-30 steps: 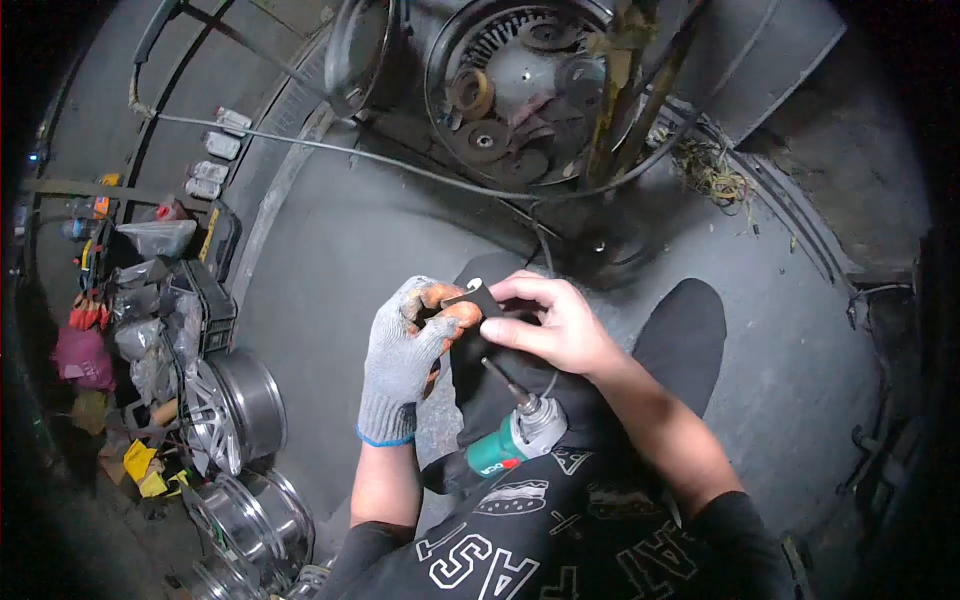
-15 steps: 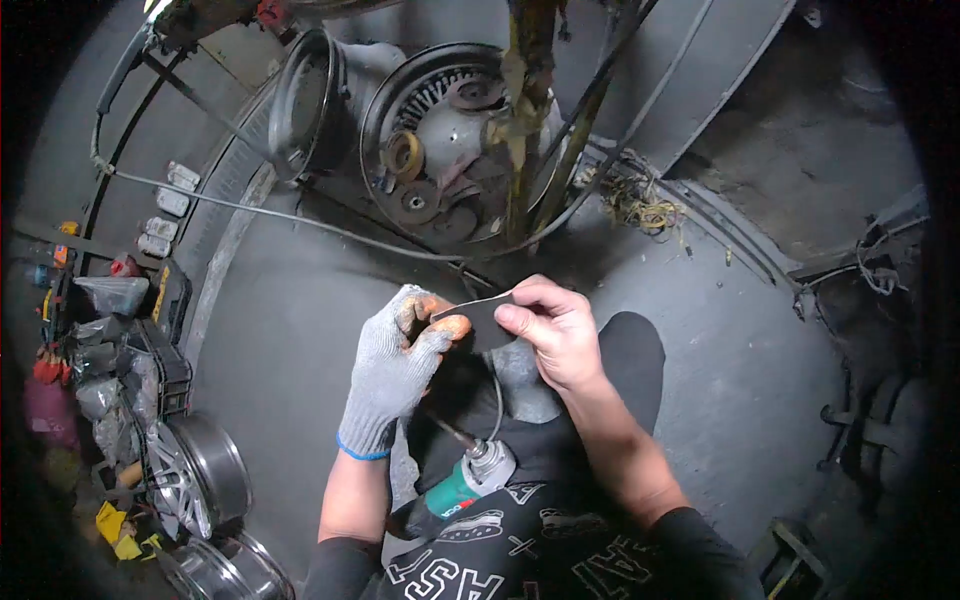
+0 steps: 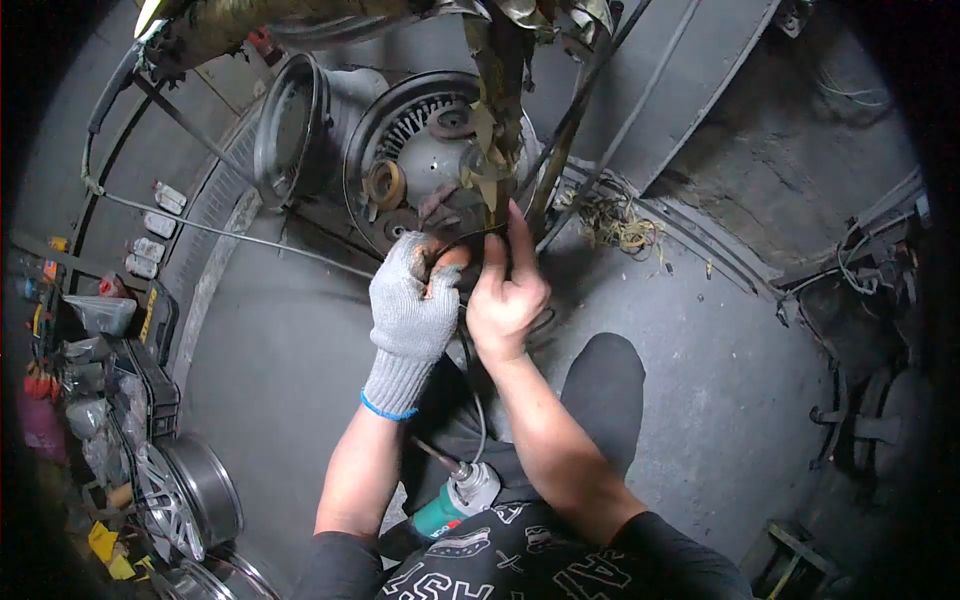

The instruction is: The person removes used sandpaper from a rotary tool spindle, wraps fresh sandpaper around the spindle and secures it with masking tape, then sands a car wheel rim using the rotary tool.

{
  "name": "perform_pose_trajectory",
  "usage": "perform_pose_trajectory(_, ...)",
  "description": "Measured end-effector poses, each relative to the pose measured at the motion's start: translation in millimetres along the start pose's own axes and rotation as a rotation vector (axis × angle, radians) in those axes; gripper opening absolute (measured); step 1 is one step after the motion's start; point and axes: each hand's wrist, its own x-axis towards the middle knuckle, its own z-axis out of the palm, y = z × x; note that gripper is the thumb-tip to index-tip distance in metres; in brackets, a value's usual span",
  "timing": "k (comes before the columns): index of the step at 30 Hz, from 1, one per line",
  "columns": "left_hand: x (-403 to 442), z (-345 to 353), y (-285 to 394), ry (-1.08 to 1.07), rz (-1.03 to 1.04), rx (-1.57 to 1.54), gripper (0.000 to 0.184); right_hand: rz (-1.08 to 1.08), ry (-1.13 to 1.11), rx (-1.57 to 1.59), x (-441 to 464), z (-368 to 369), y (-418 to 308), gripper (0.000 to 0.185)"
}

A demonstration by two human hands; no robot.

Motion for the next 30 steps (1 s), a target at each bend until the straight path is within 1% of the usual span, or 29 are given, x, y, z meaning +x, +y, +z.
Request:
perform_pose_trajectory(1,1,-1,1,-0.017,0.012,0.002,0.013,-0.003,0.0,0.001,0,3,-1,0.039)
perform_pose_trajectory(2,3,-1,3,-0.057,-0.041,-0.008,0.016,-0.061,0.008,0.04,1,6,-1,0.042)
perform_pose_trajectory(3,4,-1,2,-0.052,-0.042,-0.01,0.016,-0.119,0.014,0.08,1,8,-1,0.045)
perform_pose_trajectory(4,6,-1,-1,-0.062,0.007,-0.003,0.016,-0.122,0.013,0.079,2,8,0,0.045)
perform_pose_trajectory(5,8,-1,-1,-0.074,0.058,0.004,0.018,-0.094,-0.023,0.16,4,7,2,0.046)
perform_pose_trajectory(7,12,-1,-1,-0.112,0.065,0.047,0.018,-0.041,-0.095,0.324,12,5,4,0.051)
perform_pose_trajectory(8,14,0,-1,-0.152,0.069,0.093,0.019,0.036,-0.153,0.404,17,1,5,0.055)
perform_pose_trajectory(9,16,2,-1,-0.15,0.073,0.091,0.019,0.031,-0.152,0.403,24,-1,11,0.055)
perform_pose_trajectory(11,24,9,-2,-0.092,0.08,0.04,0.02,0.163,-0.421,0.646,37,-3,23,0.061)
perform_pose_trajectory(12,30,5,7,-0.154,-0.077,-0.065,0.022,0.125,-0.45,0.687,40,-4,20,0.067)
perform_pose_trajectory(13,32,2,11,-0.153,-0.08,-0.065,0.022,0.127,-0.453,0.686,43,-6,18,0.067)
perform_pose_trajectory(15,36,-3,9,-0.249,-0.142,-0.047,0.023,0.202,-0.571,0.744,48,-11,17,0.072)
perform_pose_trajectory(16,35,2,-4,-0.203,-0.093,-0.154,0.021,0.275,-0.587,0.722,50,-9,21,0.076)
perform_pose_trajectory(17,37,1,-8,-0.208,-0.086,-0.156,0.021,0.27,-0.58,0.721,51,-9,20,0.076)
perform_pose_trajectory(19,38,-1,-10,-0.185,0.103,0.078,0.023,0.303,-0.626,0.841,52,-11,12,0.076)
perform_pose_trajectory(20,37,0,-14,-0.158,0.114,0.125,0.025,0.221,-0.691,0.755,51,-14,12,0.084)
perform_pose_trajectory(21,36,1,-16,-0.159,0.118,0.123,0.025,0.218,-0.688,0.754,48,-14,13,0.084)
perform_pose_trajectory(23,39,1,-19,-0.229,0.067,0.147,0.031,0.156,-0.571,0.665,42,-12,16,0.075)
perform_pose_trajectory(24,41,0,-18,-0.227,0.068,0.148,0.031,0.154,-0.573,0.666,39,-11,15,0.075)
perform_pose_trajectory(26,45,1,-16,-0.217,0.082,0.114,0.028,0.103,-0.468,0.698,32,-11,13,0.06)
perform_pose_trajectory(27,47,2,-22,-0.216,0.074,0.115,0.028,0.11,-0.473,0.698,26,-12,11,0.06)
perform_pose_trajectory(29,53,5,-37,-0.26,-0.057,-0.039,0.027,0.0,-0.317,0.399,16,-11,8,0.06)
perform_pose_trajectory(30,56,4,-38,-0.262,-0.062,-0.039,0.027,0.004,-0.361,0.395,15,-11,11,0.06)
